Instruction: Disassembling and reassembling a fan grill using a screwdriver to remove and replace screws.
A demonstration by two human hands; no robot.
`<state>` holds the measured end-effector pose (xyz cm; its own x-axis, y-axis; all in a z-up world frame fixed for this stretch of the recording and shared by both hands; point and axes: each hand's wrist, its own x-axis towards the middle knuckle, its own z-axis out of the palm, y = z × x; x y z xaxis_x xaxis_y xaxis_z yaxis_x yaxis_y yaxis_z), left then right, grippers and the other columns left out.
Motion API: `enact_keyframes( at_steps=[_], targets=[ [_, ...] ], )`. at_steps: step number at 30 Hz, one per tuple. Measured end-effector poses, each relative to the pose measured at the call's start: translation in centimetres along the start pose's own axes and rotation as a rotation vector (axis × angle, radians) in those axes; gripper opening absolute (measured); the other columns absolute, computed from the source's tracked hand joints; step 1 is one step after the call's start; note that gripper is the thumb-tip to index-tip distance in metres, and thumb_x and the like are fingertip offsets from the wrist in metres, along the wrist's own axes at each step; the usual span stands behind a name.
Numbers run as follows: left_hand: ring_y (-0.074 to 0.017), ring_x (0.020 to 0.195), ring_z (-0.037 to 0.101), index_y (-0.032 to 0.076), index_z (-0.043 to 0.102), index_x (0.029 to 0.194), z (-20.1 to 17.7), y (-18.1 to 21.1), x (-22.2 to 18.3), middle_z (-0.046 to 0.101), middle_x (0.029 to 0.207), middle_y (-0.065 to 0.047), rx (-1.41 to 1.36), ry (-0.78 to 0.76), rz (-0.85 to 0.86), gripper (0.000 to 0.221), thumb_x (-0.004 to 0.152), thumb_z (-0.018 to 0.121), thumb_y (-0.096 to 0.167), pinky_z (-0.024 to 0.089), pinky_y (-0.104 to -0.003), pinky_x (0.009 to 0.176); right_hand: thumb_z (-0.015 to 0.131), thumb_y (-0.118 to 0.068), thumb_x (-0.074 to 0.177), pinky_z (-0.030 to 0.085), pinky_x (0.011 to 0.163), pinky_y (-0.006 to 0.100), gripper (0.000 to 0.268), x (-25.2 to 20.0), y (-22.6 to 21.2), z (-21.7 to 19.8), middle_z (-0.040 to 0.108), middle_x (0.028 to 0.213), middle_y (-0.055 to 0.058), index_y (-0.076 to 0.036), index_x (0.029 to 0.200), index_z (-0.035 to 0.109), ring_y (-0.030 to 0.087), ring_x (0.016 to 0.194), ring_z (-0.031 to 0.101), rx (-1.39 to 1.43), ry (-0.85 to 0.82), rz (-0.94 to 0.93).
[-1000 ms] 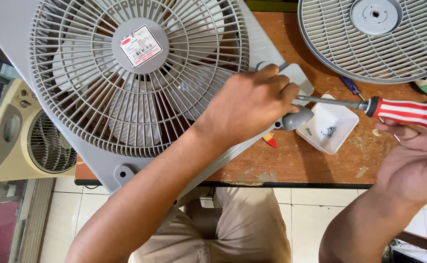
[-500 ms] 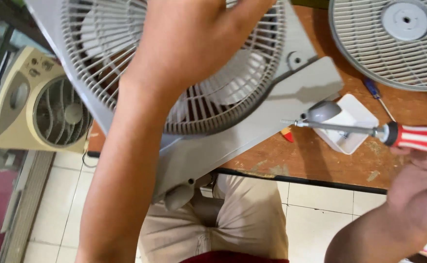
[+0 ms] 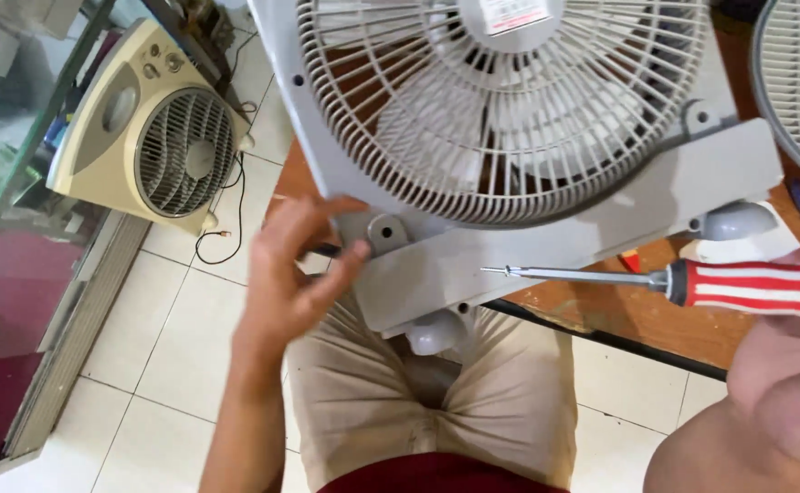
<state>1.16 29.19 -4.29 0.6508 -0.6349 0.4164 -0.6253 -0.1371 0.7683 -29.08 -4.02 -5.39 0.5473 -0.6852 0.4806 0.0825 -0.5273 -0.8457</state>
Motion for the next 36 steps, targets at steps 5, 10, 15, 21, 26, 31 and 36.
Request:
enact_keyframes(
  at_steps=[5, 10, 15, 21, 26, 31, 36],
  targets=[
    [-0.0259, 0.085, 0.055, 0.008, 0.062, 0.129, 2.3, 0.8, -2.3, 0.062, 0.100, -0.008, 0.052, -0.063, 0.040, 0.057, 0.088, 0.072, 0.046, 0.045, -0.038, 0.079, 0.048, -0.088, 0.102, 0.058, 0.128, 0.048, 0.083, 0.3, -0.7, 2.1, 0.054, 0.136, 0.011, -0.012, 0.133, 0.054, 0.028, 0.145, 0.057, 0.074, 0.003, 0.032],
    [-0.0223, 0.087, 0.050, 0.011, 0.064, 0.122, 4.1, 0.0, -3.4, 0.048, 0.094, -0.004, -0.014, 0.059, 0.026, 0.046, 0.088, 0.078, 0.038, 0.043, -0.034, 0.081, 0.045, -0.090, 0.102, 0.069, 0.089, 0.052, 0.084, 1.0, -1.5, 3.5, 0.052, 0.135, 0.012, -0.014, 0.137, 0.053, 0.026, 0.139, 0.058, 0.041, -0.034, 0.074],
    [-0.0231, 0.090, 0.051, 0.008, 0.060, 0.118, 4.2, 0.1, -3.7, 0.056, 0.102, -0.006, -0.079, 0.047, -0.039, 0.041, 0.092, 0.071, 0.038, 0.041, -0.034, 0.084, 0.051, -0.036, 0.114, 0.054, 0.127, 0.035, 0.022, 1.0, -2.5, 5.0, 0.057, 0.125, 0.007, -0.016, 0.123, 0.054, 0.022, 0.132, 0.061, 0.055, 0.081, 0.115],
    [-0.0205, 0.083, 0.046, 0.002, 0.060, 0.132, 4.0, 0.1, -3.8, 0.051, 0.091, -0.006, -0.181, 0.054, -0.127, 0.041, 0.109, 0.041, 0.030, 0.038, -0.031, 0.081, 0.055, -0.039, 0.109, 0.071, 0.068, 0.043, 0.037, 3.0, -6.8, 10.5, 0.053, 0.116, 0.013, -0.003, 0.117, 0.053, 0.029, 0.087, 0.063, 0.113, -0.048, 0.120],
    [-0.0194, 0.076, 0.042, 0.001, 0.062, 0.130, 4.1, 0.4, -2.7, 0.046, 0.083, -0.004, -0.076, 0.124, -0.062, 0.036, 0.109, 0.042, 0.023, 0.037, -0.030, 0.076, 0.047, -0.009, 0.104, 0.053, 0.090, 0.055, 0.054, 3.7, -5.9, 12.4, 0.047, 0.113, 0.032, 0.009, 0.153, 0.031, 0.043, 0.095, 0.053, 0.115, -0.117, -0.118],
    [-0.0193, 0.075, 0.042, 0.005, 0.065, 0.124, 3.9, 0.4, -2.0, 0.048, 0.082, -0.003, 0.004, 0.174, -0.080, 0.035, 0.111, 0.037, 0.020, 0.037, -0.031, 0.073, 0.060, 0.001, 0.102, 0.052, 0.089, 0.038, 0.044, 3.8, -7.0, 14.4, 0.052, 0.105, 0.020, 0.001, 0.138, 0.036, 0.035, 0.092, 0.063, 0.147, -0.155, -0.173],
    [-0.0193, 0.075, 0.046, 0.009, 0.069, 0.118, 3.8, 0.3, -1.7, 0.058, 0.087, -0.001, 0.039, 0.183, -0.085, 0.022, 0.108, 0.050, 0.016, 0.040, -0.031, 0.069, 0.064, -0.007, 0.099, 0.046, 0.094, 0.039, 0.047, 3.5, -10.4, 16.6, 0.059, 0.100, 0.030, 0.000, 0.132, 0.031, 0.035, 0.093, 0.064, -0.017, -0.183, -0.212]
  ],
)
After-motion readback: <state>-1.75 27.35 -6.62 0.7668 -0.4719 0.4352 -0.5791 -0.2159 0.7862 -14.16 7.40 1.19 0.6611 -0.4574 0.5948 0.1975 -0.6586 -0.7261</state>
